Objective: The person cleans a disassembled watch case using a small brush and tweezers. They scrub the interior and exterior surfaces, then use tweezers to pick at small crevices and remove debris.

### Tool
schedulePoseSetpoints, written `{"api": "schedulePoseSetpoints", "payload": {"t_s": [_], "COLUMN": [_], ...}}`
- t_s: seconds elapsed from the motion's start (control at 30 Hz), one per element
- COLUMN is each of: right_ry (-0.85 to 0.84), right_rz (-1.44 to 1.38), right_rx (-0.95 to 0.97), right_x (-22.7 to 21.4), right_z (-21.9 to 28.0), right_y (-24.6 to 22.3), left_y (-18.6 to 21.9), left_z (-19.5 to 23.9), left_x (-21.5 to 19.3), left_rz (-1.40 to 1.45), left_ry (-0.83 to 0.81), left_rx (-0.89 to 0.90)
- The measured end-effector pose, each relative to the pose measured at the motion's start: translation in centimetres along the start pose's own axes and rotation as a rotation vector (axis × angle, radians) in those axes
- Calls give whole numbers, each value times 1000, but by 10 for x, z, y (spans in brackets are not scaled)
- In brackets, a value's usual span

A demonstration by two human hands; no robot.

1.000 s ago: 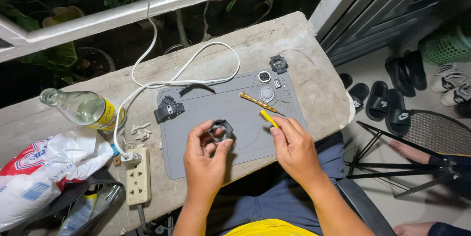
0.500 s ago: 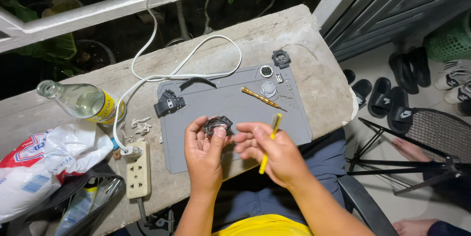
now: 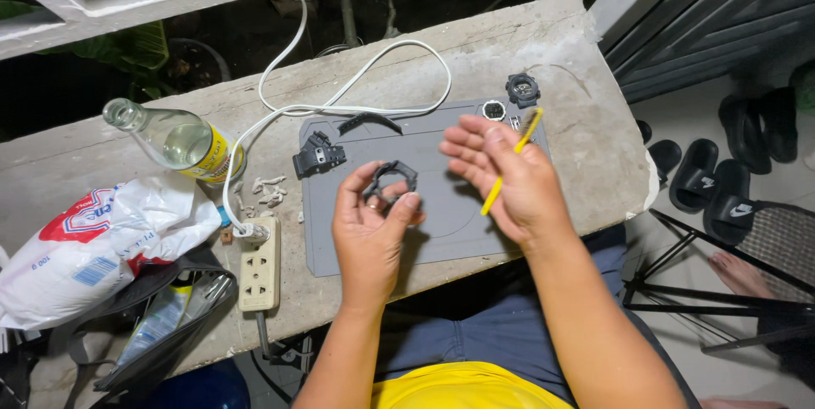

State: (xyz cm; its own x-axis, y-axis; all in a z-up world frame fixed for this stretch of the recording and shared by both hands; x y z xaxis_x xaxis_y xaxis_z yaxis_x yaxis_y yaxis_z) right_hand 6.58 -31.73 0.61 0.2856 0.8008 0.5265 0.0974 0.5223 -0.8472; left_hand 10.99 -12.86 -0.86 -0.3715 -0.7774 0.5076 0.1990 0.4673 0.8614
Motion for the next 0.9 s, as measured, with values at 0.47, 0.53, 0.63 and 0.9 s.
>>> {"api": "schedulePoseSetpoints", "payload": {"t_s": [0.47,0.53,0.63,0.9], "right_ry": [149,170,261,241], "right_rz": [934,1036,1319,1648], "right_rx": [-113,-144,-266,-241], "right_x": [-51,-61,-83,-97], "right_z": [44,38,17,-64], "right_y": [-52,-58,-77,-78], "left_y": [-50,-53,-51,-53], "left_z": [-7,-4,5,8], "left_x": [47,44,44,41], "left_rz": [121,112,22,-37], "left_ry": [-255,-257,-257,-271], "left_rx": [-82,-82,-103,-95]}}
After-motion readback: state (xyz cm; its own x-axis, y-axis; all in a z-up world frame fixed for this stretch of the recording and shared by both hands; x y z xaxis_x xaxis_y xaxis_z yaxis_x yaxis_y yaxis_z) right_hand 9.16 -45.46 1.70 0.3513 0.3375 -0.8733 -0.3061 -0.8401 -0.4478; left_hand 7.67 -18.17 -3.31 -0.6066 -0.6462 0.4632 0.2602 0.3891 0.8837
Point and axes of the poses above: each hand's wrist, its own z-axis away from the middle knuckle, its own x-axis out of the palm, y = z × x, the point moved 9 cm from there along -z, towards the middle knuckle, and after that the axes turned 14 degrees about -y, right-handed, at the moved point
